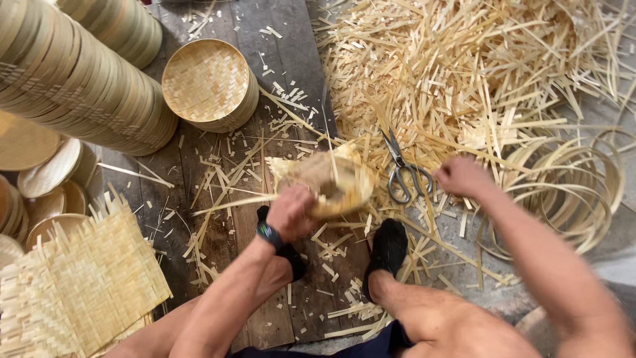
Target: The person weaves bamboo strips into a mat and uses shears to trim them into a circular shape around a wooden mold. They then attach a bamboo ring to the base to form a steamer component.
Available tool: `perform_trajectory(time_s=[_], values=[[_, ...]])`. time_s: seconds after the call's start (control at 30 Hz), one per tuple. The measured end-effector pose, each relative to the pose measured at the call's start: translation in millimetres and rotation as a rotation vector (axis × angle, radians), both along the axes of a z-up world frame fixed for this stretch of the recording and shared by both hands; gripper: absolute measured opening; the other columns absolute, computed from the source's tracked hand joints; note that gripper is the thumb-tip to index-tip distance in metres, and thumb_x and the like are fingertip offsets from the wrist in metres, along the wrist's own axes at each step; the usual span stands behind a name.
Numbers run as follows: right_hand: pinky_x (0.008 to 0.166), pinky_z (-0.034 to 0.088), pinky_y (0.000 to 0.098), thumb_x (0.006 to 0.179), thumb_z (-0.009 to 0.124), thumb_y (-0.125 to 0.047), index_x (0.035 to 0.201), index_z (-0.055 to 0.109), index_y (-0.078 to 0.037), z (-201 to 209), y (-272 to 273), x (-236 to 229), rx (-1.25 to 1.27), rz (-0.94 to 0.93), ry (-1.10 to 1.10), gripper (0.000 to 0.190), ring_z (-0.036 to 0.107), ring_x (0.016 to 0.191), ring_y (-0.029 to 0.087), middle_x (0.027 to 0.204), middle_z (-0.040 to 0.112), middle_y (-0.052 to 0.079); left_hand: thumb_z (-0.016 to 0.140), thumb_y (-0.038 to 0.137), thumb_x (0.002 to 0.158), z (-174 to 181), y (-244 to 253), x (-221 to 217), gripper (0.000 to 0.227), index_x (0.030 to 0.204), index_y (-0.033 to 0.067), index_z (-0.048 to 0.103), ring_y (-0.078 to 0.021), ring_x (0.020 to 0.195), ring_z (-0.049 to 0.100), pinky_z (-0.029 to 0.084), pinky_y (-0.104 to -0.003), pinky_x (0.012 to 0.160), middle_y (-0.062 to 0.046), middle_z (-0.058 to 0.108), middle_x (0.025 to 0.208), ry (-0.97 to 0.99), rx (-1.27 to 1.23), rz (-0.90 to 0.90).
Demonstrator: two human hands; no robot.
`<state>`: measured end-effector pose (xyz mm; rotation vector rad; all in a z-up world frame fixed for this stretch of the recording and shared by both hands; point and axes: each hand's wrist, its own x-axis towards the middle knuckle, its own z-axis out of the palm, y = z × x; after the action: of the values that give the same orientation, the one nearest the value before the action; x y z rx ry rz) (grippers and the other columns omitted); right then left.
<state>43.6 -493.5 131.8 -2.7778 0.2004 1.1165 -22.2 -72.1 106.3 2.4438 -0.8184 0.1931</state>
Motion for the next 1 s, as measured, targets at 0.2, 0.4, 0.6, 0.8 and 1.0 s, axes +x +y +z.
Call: perform_trajectory(time_s=[0.2, 0.4, 0.6, 0.8, 1.0], values=[[0.096, 0.051, 0.0461, 0.091, 0.068, -0.031, 0.117, 0.063, -0.007, -192, 13, -58, 0.246, -0.070, -0.394, 0.036, 0.062, 0.109, 0.032, 0.116, 0.065, 0.018, 0.075, 0.004, 0.077, -111, 46, -74, 0.039, 0.111, 0.0098, 0.058, -0.0279, 0.115, 0.055, 0.049, -0.045, 0.103, -0.011, 0.054, 0.118, 0.022, 0.580, 0.035], [0.103, 0.046, 0.0482, 0.081, 0.082, -0.034, 0.131, 0.050, 0.002, -231, 15, -38, 0.099, -0.136, -0.387, 0.069, 0.054, 0.123, 0.041, 0.131, 0.055, 0.028, 0.074, 0.029, 0.076, -89, 20, -26, 0.070, 0.137, 0.0051, 0.048, -0.0357, 0.130, 0.044, 0.041, -0.051, 0.109, -0.023, 0.042, 0.141, 0.495, 0.218, 0.603], [0.093, 0.053, 0.0482, 0.069, 0.091, -0.029, 0.120, 0.056, 0.004, -257, 12, -17, 0.129, -0.283, -0.195, 0.071, 0.065, 0.103, 0.043, 0.105, 0.066, 0.027, 0.093, 0.072, 0.040, -65, -46, 24, 0.154, 0.155, 0.0079, 0.012, -0.0442, 0.133, 0.033, 0.021, -0.066, 0.108, -0.025, 0.037, 0.138, 0.539, 0.405, 0.525], [0.067, 0.058, 0.0428, 0.059, 0.090, -0.031, 0.100, 0.067, 0.007, -233, -7, -53, 0.656, -0.549, 0.098, 0.060, 0.070, 0.072, 0.031, 0.084, 0.073, 0.023, 0.091, 0.064, 0.039, -44, -32, 10, 0.151, 0.160, 0.0120, 0.016, -0.0397, 0.130, 0.040, 0.023, -0.060, 0.109, -0.023, 0.041, 0.137, 0.272, 0.232, 0.354], [0.071, 0.054, 0.0446, 0.082, 0.072, -0.062, 0.096, 0.070, 0.001, -156, 27, -74, 0.295, -0.470, -0.031, 0.064, 0.068, 0.073, 0.032, 0.077, 0.068, 0.019, 0.091, 0.064, 0.045, -73, -36, 22, 0.149, 0.161, 0.0100, 0.013, -0.0436, 0.132, 0.036, 0.020, -0.064, 0.114, -0.025, 0.037, 0.141, 0.409, 0.312, 0.215]])
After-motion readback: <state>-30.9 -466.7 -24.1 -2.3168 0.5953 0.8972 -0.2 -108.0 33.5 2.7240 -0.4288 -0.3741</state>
